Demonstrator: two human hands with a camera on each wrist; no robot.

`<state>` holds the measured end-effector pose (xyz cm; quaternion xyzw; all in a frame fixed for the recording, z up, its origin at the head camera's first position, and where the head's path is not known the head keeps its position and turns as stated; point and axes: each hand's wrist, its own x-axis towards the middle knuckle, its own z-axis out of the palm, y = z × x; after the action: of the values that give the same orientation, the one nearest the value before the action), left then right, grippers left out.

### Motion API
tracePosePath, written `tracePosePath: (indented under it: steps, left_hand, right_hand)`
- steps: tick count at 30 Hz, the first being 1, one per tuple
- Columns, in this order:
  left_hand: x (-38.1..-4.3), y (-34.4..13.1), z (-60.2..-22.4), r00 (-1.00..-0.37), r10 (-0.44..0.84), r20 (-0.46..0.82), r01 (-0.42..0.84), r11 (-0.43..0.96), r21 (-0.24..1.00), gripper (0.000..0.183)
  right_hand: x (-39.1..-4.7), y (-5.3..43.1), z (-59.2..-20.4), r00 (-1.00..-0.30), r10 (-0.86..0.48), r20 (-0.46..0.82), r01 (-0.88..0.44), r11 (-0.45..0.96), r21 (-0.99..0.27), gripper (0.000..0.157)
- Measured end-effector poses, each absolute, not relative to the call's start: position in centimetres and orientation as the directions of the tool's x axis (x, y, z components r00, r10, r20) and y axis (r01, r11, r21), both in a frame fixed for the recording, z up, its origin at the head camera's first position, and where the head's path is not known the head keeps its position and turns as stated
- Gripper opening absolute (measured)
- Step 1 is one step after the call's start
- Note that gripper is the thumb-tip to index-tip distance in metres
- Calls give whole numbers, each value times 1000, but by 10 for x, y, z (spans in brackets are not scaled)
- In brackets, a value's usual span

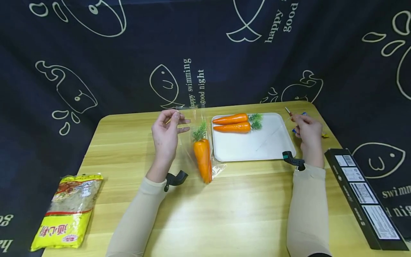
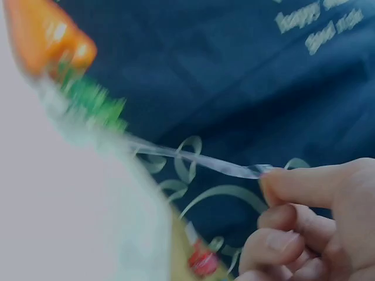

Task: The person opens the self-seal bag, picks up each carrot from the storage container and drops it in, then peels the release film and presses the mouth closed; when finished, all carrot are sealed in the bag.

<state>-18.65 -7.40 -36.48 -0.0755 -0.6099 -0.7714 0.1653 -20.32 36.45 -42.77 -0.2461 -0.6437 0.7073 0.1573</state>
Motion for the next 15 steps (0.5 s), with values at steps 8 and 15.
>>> tracePosePath:
  steps: [8,15]
  left_hand:
    - [-187,-74,-365,-937,-153,313,338,-184,923,22]
    - [-187,-74,-367,-936,-153,318,342,-182,922,23]
  right_hand:
    - [-206,382,-465,-830,513,-220,379,230,-896,36]
    - [-204,388,-467,-861,485,-152,445,574,-688,54]
